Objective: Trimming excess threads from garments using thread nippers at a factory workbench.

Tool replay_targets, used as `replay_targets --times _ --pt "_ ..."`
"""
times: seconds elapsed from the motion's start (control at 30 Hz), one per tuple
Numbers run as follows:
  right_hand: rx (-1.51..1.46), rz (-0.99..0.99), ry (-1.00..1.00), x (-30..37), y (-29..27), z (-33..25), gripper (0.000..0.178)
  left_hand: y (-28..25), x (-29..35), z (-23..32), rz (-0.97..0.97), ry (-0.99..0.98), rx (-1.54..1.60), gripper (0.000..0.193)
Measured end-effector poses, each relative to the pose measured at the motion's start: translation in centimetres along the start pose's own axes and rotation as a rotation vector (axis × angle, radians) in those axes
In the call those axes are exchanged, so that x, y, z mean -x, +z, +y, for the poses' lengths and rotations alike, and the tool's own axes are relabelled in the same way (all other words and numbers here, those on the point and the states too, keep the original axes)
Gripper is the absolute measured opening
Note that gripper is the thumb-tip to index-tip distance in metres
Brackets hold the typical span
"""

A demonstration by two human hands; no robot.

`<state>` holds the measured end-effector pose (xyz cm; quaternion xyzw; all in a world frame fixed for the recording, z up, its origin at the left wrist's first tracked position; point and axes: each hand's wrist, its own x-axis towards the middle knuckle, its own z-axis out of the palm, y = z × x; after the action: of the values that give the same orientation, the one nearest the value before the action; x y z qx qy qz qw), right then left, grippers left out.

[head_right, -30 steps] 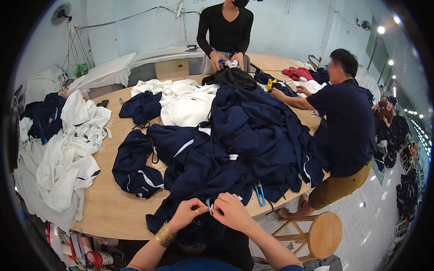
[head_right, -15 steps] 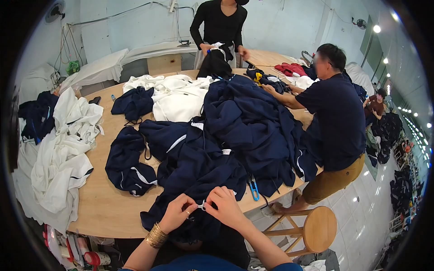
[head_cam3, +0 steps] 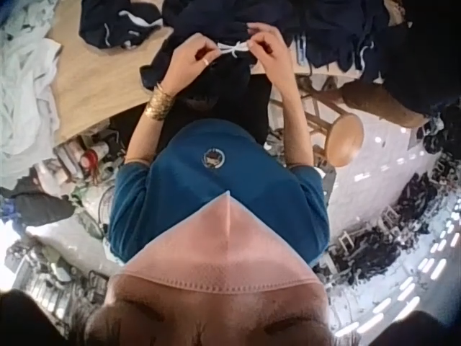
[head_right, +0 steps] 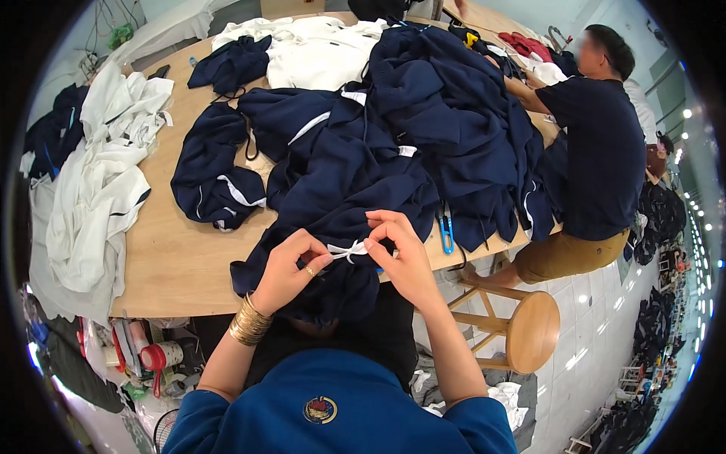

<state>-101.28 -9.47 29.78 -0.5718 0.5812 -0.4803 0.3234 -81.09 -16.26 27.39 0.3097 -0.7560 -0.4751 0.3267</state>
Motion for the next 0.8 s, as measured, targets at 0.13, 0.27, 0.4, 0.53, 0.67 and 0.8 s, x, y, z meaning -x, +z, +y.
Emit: replay_targets --times 0.13,0.27,0.4,0.53,0.67,0.8 --pt "-0.105 -0.029 0.021 0.0 0.4 0.5 0.004 0.8 -0.6 0.2 0.080 0.099 -0.102 0.023" --pt "-0.083 -0.074 -0.113 0.3 1.8 -0.5 0.004 1.9 -0.8 0.1 -0.061 0.232 -0.291 0.053" --pt "-0.374 -0.087 -0.065 0.6 2.6 -1.5 0.036 1.4 -0.1 -0.3 0.044 -0.008 -0.093 0.038" --pt "-0.206 -0.180 -0.136 0.4 2.6 0.4 0.104 0.0 -0.4 2.0 0.283 0.042 0.219 0.024" --pt "-0.064 -0.258 -0.341 -0.5 6.0 1.4 0.109 0.1 -0.5 7.1 0.184 0.181 0.754 0.032" --pt "-0.100 -0.349 -0.346 -0.7 7.4 1.6 0.102 -1.9 -0.9 9.7 0.071 0.273 1.024 0.041"
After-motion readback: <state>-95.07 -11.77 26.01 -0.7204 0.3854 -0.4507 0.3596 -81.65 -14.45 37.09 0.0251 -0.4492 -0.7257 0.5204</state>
